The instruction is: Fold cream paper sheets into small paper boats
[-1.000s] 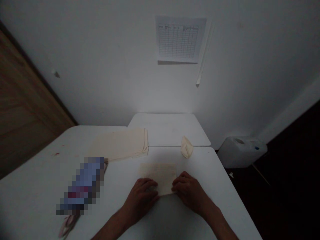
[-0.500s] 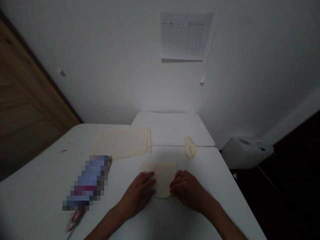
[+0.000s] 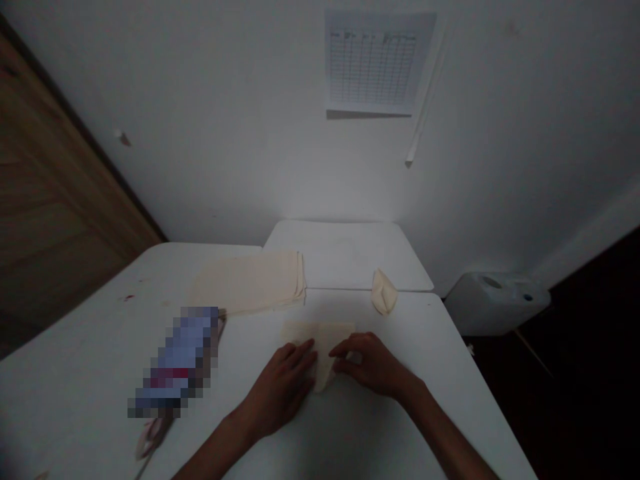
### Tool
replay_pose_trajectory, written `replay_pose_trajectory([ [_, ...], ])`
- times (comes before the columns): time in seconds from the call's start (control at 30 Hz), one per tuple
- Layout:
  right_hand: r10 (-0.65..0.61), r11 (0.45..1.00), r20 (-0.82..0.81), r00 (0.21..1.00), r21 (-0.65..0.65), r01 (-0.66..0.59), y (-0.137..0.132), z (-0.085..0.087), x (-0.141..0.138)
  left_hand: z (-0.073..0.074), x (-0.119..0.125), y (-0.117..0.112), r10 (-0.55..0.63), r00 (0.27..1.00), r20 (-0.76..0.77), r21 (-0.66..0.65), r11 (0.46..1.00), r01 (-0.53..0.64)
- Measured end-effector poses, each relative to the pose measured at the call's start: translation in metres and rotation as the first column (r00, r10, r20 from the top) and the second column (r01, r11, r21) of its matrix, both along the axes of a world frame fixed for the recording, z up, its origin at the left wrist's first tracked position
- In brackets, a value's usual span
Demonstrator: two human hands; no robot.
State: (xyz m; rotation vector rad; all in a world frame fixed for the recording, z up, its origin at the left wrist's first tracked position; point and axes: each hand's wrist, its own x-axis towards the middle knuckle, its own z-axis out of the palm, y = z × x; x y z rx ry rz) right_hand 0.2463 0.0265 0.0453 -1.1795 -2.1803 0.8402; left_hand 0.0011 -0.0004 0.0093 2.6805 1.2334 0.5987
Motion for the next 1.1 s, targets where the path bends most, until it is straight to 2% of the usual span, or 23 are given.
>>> replay_pose_trajectory([
  [0.17, -0.062, 0.998, 0.016, 0.998, -0.002, 0.062, 0.007, -0.011, -0.01, 0.002, 0.001, -0.001, -0.016, 0.999, -0.052, 0.006, 1.0, 0.017],
  [0.37, -0.037, 0.997, -0.089, 0.995, -0.071, 0.031, 0.013, -0.027, -0.012, 0.001, 0.001, 0.002, -0.076, 0.996, -0.046, -0.004, 0.997, 0.076],
  [0.63, -0.075, 0.996, -0.038, 0.996, -0.054, 0.073, 0.014, -0.025, -0.015, 0.0, 0.001, 0.002, -0.05, 0.996, -0.071, -0.008, 0.999, 0.05],
  [0.83, -0.082, 0.996, 0.022, 0.996, -0.042, 0.083, 0.019, -0.027, -0.018, 0.001, -0.001, 0.002, -0.052, 0.998, -0.018, -0.019, 0.998, 0.052],
  [1.1, -0.106, 0.99, 0.147, 0.983, 0.104, 0.091, 0.024, -0.024, -0.029, 0.002, -0.001, 0.004, -0.024, 0.997, 0.079, -0.044, 0.999, 0.027],
])
